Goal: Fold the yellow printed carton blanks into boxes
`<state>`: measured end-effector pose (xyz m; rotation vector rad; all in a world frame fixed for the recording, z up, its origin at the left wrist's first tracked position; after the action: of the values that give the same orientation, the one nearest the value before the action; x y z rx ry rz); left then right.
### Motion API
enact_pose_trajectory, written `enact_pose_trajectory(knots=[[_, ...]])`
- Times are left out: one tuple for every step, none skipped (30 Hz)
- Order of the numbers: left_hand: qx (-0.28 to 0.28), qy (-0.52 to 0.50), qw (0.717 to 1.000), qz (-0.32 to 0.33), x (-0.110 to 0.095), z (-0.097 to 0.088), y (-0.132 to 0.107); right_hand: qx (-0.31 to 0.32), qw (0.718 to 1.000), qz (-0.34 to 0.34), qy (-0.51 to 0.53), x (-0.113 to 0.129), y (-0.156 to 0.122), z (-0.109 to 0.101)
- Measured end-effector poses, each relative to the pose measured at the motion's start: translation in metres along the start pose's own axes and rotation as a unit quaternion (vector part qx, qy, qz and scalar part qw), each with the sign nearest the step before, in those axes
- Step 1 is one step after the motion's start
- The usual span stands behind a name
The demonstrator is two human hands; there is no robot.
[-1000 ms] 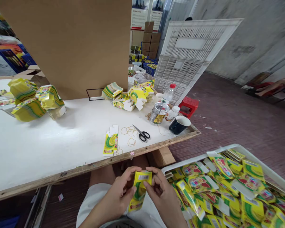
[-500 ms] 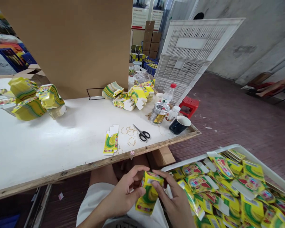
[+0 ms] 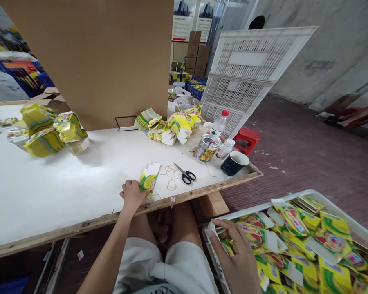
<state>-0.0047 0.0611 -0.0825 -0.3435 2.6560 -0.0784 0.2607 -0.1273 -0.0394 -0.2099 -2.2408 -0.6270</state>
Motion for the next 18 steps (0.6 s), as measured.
enact_pose_trajectory(knots=[[0.004,-0.001,1.000,-0.004,0.000,0.002,0.001,0.012,1.000,0.005,0.009,0.003,0.001,0.003],[0.006,-0.004,1.000,-0.009,-0.001,0.003,0.002,0.023,1.000,0.009,0.017,0.005,0.002,0.005],[0.005,-0.009,1.000,-0.013,0.000,0.004,0.003,0.031,0.999,0.013,0.023,0.007,0.002,0.006],[0.003,-0.016,1.000,-0.017,0.000,0.004,0.004,0.037,0.999,0.018,0.027,0.008,0.002,0.008],[0.001,-0.027,0.999,-0.019,0.001,0.004,0.005,0.039,0.998,0.025,0.031,0.008,0.001,0.009],[0.000,-0.042,0.999,-0.016,0.001,0.003,0.006,0.038,0.998,0.035,0.036,0.008,-0.001,0.011],[0.001,-0.062,0.998,-0.008,0.001,0.001,0.007,0.037,0.998,0.043,0.041,0.009,-0.002,0.013],[0.002,-0.085,0.996,0.005,0.000,-0.002,0.006,0.034,0.997,0.050,0.047,0.010,-0.003,0.015],[0.001,-0.110,0.994,0.022,-0.001,-0.006,0.003,0.028,0.997,0.051,0.057,0.012,-0.005,0.018],[-0.004,-0.135,0.990,0.041,-0.004,-0.010,-0.002,0.022,0.996,0.044,0.069,0.015,-0.005,0.020],[-0.011,-0.159,0.985,0.061,-0.008,-0.016,-0.011,0.018,0.996,0.027,0.079,0.020,-0.005,0.022],[-0.017,-0.179,0.980,0.082,-0.013,-0.021,-0.022,0.016,0.996,0.004,0.084,0.026,-0.005,0.024],[-0.021,-0.197,0.975,0.104,-0.019,-0.026,-0.037,0.018,0.996,-0.022,0.083,0.033,-0.004,0.026],[-0.015,-0.213,0.968,0.130,-0.025,-0.029,-0.054,0.022,0.996,-0.048,0.076,0.039,-0.003,0.028],[0.000,-0.224,0.962,0.157,-0.031,-0.031,-0.072,0.029,0.995,-0.069,0.068,0.046,-0.002,0.030],[0.025,-0.237,0.951,0.198,-0.037,-0.032,-0.090,0.038,0.994,-0.084,0.063,0.051,0.000,0.032],[0.076,-0.269,0.920,0.276,-0.044,-0.031,-0.108,0.045,0.992,-0.093,0.066,0.056,0.000,0.033],[0.130,-0.295,0.887,0.330,-0.050,-0.029,-0.123,0.050,0.991,-0.096,0.076,0.058,0.001,0.035]])
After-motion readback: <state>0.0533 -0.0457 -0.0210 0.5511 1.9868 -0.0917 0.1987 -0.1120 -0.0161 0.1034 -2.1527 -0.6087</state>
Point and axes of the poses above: each hand's wrist, its own y-axis towards the middle knuckle, its own z-axis out of the palm, x = y × z, the point moved 2 cm from there along y, towards the middle knuckle, and after that the axes turned 3 degrees about y, right-handed, at the moved point
